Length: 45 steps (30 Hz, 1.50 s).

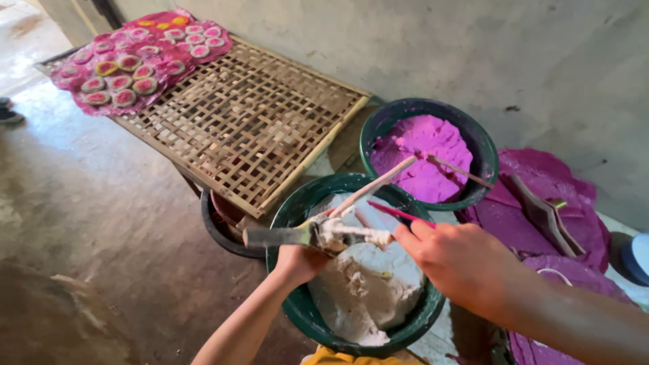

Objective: The person applies white paste rings onto pink circular items using a wooden mold, picking up paste from a bucket and pressing the mold onto the items arranged on a table.

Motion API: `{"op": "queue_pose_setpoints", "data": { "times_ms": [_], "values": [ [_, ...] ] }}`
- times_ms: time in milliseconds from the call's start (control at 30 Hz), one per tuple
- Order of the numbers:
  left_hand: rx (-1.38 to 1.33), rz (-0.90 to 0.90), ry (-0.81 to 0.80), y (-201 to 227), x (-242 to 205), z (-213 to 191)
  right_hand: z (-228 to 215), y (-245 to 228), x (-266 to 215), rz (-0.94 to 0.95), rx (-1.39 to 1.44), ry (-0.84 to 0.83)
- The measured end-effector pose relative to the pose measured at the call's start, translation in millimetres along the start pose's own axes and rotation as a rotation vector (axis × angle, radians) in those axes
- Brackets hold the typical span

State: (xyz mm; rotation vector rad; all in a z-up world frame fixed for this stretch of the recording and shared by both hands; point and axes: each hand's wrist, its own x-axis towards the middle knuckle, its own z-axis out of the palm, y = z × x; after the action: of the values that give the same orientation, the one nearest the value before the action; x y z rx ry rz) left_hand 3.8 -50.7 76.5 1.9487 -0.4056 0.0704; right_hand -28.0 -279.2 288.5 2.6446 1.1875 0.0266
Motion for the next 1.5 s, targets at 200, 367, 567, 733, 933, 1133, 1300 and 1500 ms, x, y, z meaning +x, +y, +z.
{"op": "queue_pose_setpoints", "data": {
  "times_ms": [200,367,567,733,933,1133,1300,1500],
  "values": [
    [0.301,-0.149,-0.055,45.8,4.5,-7.1,49.1,-26.4,19.0,-0.085,-0.219,-0.052],
    [0.409,-0.247,-0.049,23.7,3.8,-5.6,51.2,-10.0,-2.0,0.012,0.09,0.001],
    [-1.217,0.035,0.257,6.3,20.0,-4.2,53.7,-6.2,6.1,0.341,0.527,0.247],
    [0.096,0.058,0.452,22.2,10.8,0.0,122.8,-62.7,23.3,0.407,0.491,0.305],
    [0.204,0.0,0.49,18.0,14.6,-24.7,138.9,-21.0,-32.3,0.437,1.209,0.236],
    [0.534,0.127,0.55,29.6,27.8,-19.8,157.5,-57.0,-6.9,0.166,0.906,0.635],
    [0.569,0.074,0.488,32.6,26.6,-31.1,187.9,-33.4,-37.1,0.442,1.734,0.084],
    [0.742,0.207,0.483,26.1,32.5,-8.4,214.3,-28.3,2.2,0.659,1.54,0.267]
  ]
}}
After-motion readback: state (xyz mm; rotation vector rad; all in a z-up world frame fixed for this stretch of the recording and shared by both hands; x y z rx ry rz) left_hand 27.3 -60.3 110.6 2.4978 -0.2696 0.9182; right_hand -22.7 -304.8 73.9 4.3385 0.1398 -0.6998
